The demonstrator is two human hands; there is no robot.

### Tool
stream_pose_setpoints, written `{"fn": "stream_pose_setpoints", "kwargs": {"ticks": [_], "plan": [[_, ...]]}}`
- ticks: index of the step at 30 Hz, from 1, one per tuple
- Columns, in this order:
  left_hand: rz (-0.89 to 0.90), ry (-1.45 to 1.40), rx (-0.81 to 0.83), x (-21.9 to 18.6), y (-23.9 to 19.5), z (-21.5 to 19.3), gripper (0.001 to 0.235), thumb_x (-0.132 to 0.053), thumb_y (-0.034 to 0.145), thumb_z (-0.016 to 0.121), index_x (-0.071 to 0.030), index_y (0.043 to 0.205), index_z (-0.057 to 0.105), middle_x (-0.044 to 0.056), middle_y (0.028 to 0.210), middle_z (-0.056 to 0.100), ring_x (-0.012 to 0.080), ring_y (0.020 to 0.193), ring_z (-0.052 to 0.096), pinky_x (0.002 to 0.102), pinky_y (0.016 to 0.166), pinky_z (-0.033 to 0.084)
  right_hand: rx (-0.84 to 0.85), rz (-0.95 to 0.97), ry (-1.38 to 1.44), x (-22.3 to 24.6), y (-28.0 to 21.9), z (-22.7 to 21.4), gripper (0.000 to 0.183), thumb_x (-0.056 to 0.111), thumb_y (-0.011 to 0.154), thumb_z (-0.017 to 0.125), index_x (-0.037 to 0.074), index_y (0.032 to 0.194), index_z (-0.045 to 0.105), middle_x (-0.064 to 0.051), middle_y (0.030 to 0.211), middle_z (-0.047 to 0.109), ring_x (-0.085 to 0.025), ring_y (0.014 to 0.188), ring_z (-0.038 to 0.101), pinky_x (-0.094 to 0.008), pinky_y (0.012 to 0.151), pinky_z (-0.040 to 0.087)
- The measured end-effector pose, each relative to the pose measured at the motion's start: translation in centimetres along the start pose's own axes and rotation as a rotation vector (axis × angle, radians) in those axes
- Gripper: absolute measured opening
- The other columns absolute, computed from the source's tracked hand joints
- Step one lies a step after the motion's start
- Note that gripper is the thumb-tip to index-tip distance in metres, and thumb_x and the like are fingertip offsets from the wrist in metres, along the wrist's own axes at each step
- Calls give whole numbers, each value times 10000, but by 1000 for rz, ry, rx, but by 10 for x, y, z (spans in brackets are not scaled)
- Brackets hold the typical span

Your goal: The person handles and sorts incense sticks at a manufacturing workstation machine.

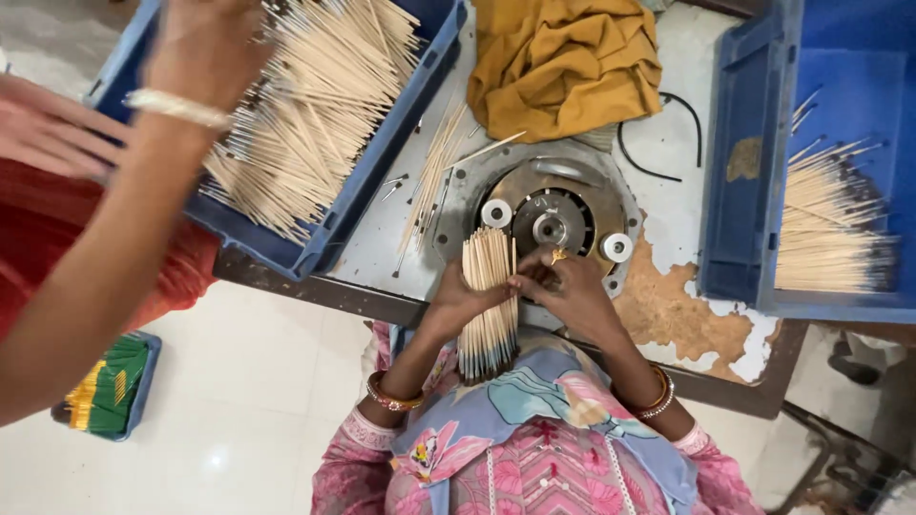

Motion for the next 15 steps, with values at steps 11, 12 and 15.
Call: {"fn": "stream_pose_setpoints", "kwargs": {"ticks": [11, 12, 15], "plan": [[-197, -557, -255, 14, -11, -48, 426, -85, 827, 815, 38, 1174, 601, 132, 931, 708, 254, 764, 734, 459, 643, 635, -513, 149, 206, -11, -24, -92, 337, 245, 1144, 549, -86, 1125, 609, -160, 959, 750, -194, 893, 772, -306, 783, 618], [-233, -642, -211, 19, -13, -45, 432, -105, 819, 795, -11, 1190, 596, 123, 960, 708, 242, 780, 746, 442, 653, 641, -519, 111, 167, -6, -30, -88, 379, 260, 1159, 512, -96, 1103, 632, -170, 968, 753, -205, 910, 777, -314, 817, 630], [-237, -657, -150, 31, -23, -39, 447, -109, 807, 787, -60, 1201, 581, 111, 990, 698, 236, 794, 752, 416, 661, 637, -485, 67, 85, -25, -35, -65, 366, 255, 1141, 520, -71, 1104, 682, -159, 965, 757, -201, 882, 764, -319, 805, 619]]}}
Point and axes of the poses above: each hand's wrist, its own y-axis towards the middle knuckle, its own z-axis out of the palm, x = y × z, the point moved 5 cm from there along y, towards the middle knuckle
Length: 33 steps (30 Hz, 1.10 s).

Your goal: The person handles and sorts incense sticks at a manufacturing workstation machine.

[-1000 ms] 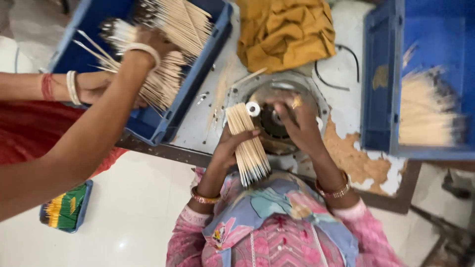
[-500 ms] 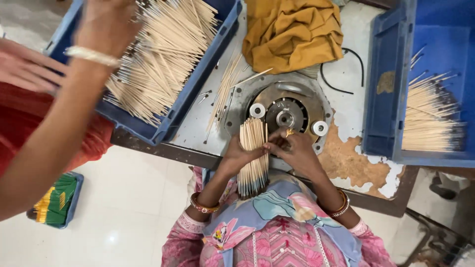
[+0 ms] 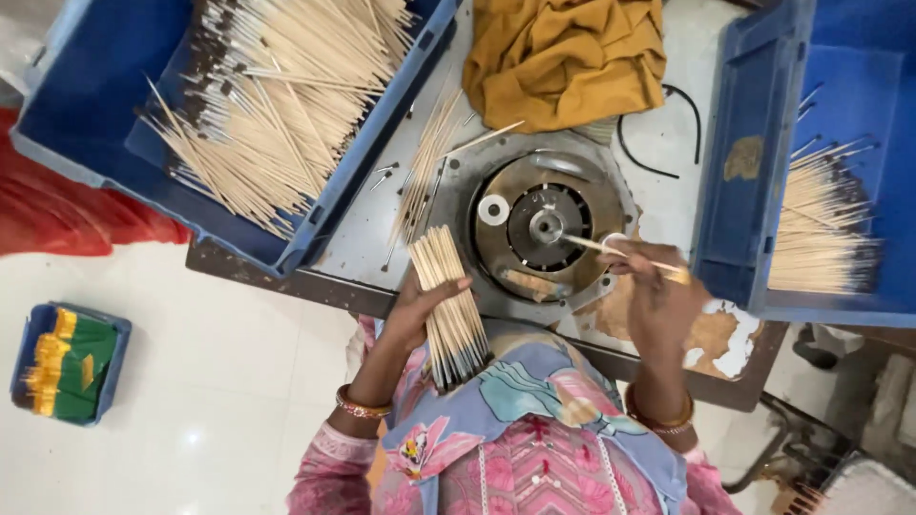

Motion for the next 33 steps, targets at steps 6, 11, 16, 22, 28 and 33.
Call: {"fn": "stream_pose_setpoints", "kwargs": {"ticks": [6, 11, 16, 22, 28, 33], "plan": [[121, 170, 49, 7, 15, -8, 452, -97, 829, 840, 28, 1187, 594, 119, 967, 693, 225, 814, 735, 387, 686, 617, 152, -125, -331, -40, 20, 55, 119, 135, 1048, 627, 69, 1078, 722, -94, 904, 750, -232, 750, 737, -357, 680, 556], [104, 250, 35, 14, 16, -12, 464, -105, 806, 846, 32, 1178, 604, 109, 977, 736, 197, 856, 752, 364, 733, 630, 114, -375, -475, -36, 16, 60, 149, 164, 1043, 614, 65, 1070, 722, -113, 955, 732, -312, 775, 694, -391, 712, 542], [142, 455, 36, 9, 11, -2, 472, -151, 744, 872, 16, 1113, 629, 107, 911, 749, 206, 784, 749, 364, 706, 629, 98, 473, 231, -41, 9, 53, 414, 294, 1089, 416, 21, 998, 713, -148, 866, 698, -353, 690, 650, -434, 574, 543], [536, 1058, 155, -38, -14, 68, 474, -205, 767, 872, -28, 1179, 719, 59, 1028, 784, 180, 932, 756, 316, 818, 607, 557, -291, -285, 6, -16, 72, 286, 287, 999, 602, 42, 1071, 731, -156, 867, 714, -333, 757, 692, -434, 651, 532], [380, 600, 69, -8, 31, 22, 532, -185, 779, 895, -4, 1213, 646, 109, 1035, 769, 234, 905, 751, 397, 791, 625, 290, 180, -104, -15, -5, 3, 337, 286, 1086, 495, 66, 1055, 748, -98, 746, 731, -167, 629, 707, -343, 593, 551], [29, 166, -93, -3, 23, 11, 633, -189, 765, 865, -46, 1295, 549, 100, 976, 713, 244, 809, 733, 410, 669, 625, -44, 174, -221, -6, -3, -31, 308, 234, 1118, 503, 32, 1067, 729, -124, 829, 739, -181, 671, 667, -356, 638, 514]]}}
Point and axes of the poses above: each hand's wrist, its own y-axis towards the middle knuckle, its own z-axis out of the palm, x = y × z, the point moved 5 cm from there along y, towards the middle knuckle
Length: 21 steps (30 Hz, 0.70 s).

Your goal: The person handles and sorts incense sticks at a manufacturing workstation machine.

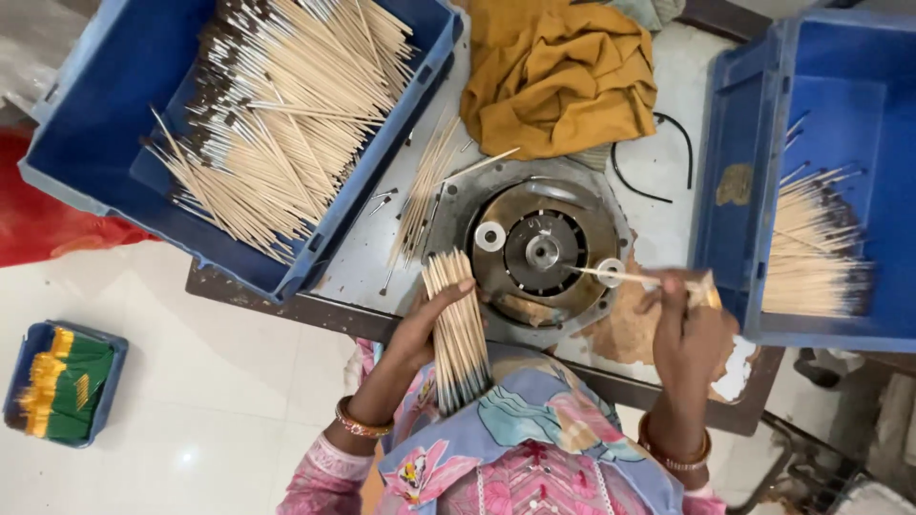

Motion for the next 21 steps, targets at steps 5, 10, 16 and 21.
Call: {"fn": "stream_pose_setpoints", "kwargs": {"ticks": [5, 10, 16, 21], "plan": [[-116, -100, 56, 16, -12, -9, 607, -173, 779, 825, -48, 1286, 515, 108, 976, 701, 270, 804, 752, 421, 665, 636, 70, -230, -151, -11, 7, 53, 266, 14, 934, 587, 72, 1159, 717, -135, 947, 763, -207, 721, 722, -355, 645, 572], [72, 4, 150, 23, -7, -19, 488, -105, 819, 838, 24, 1219, 590, 124, 988, 737, 253, 865, 752, 396, 748, 636, 208, -293, -232, -11, 14, 85, 291, 17, 922, 611, 126, 1172, 711, -139, 776, 686, -302, 679, 688, -424, 634, 531], [85, 182, 201, 22, -6, -6, 442, -94, 788, 850, 30, 1157, 640, 119, 972, 747, 216, 850, 751, 378, 759, 627, 300, -344, -155, -23, 9, 106, 259, 68, 956, 625, 84, 1194, 728, -233, 971, 691, -419, 872, 656, -482, 724, 506], [372, 619, 242, -35, -27, 33, 509, -139, 757, 882, 25, 1192, 677, 87, 1004, 753, 158, 894, 712, 334, 801, 599, 272, -108, 118, 42, -6, 77, 305, 154, 998, 565, -88, 1119, 705, -319, 936, 628, -503, 846, 552, -554, 732, 426]]}}
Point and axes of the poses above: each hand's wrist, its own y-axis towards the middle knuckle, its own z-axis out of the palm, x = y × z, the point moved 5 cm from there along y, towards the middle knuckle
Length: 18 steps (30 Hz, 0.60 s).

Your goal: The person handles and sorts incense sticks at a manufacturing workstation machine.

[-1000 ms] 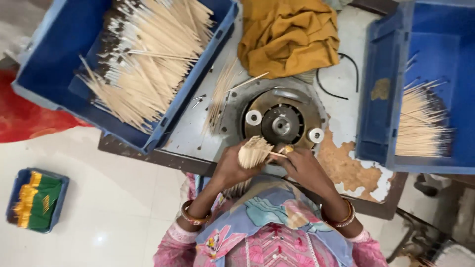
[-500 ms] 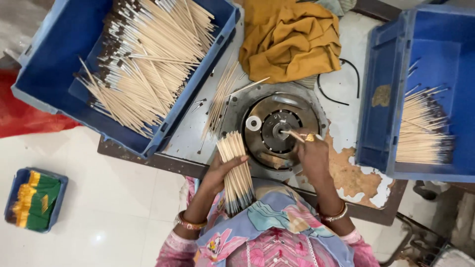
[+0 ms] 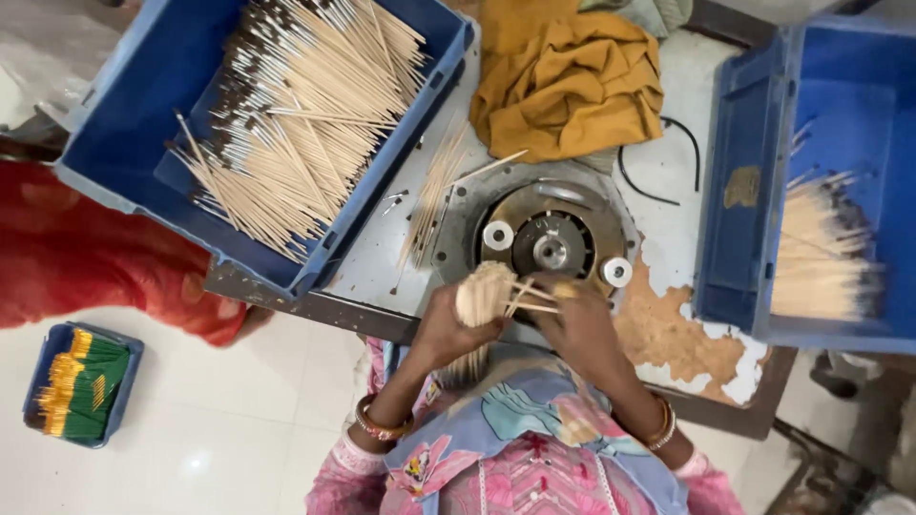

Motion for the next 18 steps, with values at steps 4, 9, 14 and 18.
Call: {"fn": "stream_pose_setpoints", "kwargs": {"ticks": [4, 9, 14, 18], "plan": [[134, 98, 74, 1, 7, 8, 555, -169, 753, 864, 11, 1241, 670, 58, 1036, 756, 129, 945, 718, 306, 830, 593, 278, -144, -335, -37, -16, -6, 228, 192, 940, 668, -27, 984, 706, -232, 897, 694, -430, 859, 661, -510, 755, 519], [-116, -254, -44, 52, 8, -2, 412, -156, 780, 870, 23, 1115, 710, 69, 960, 766, 150, 842, 727, 314, 766, 606, -36, 12, -259, -78, 1, -29, 169, 150, 940, 598, 11, 1001, 670, -207, 872, 691, -384, 771, 677, -480, 692, 545], [-261, -482, -175, 50, -9, -9, 390, -104, 781, 853, -1, 1108, 667, 55, 915, 727, 162, 788, 708, 322, 690, 599, -12, -268, -533, -60, 17, -1, 235, 81, 912, 657, -27, 1117, 697, -231, 817, 658, -426, 760, 646, -516, 702, 516], [-259, -564, -168, 55, -11, -14, 444, -99, 737, 850, -46, 1106, 610, 58, 895, 736, 189, 793, 743, 345, 691, 625, 8, -197, -507, -90, 21, 16, 220, 99, 929, 684, -14, 1118, 689, -238, 878, 661, -422, 792, 645, -506, 689, 509]]}}
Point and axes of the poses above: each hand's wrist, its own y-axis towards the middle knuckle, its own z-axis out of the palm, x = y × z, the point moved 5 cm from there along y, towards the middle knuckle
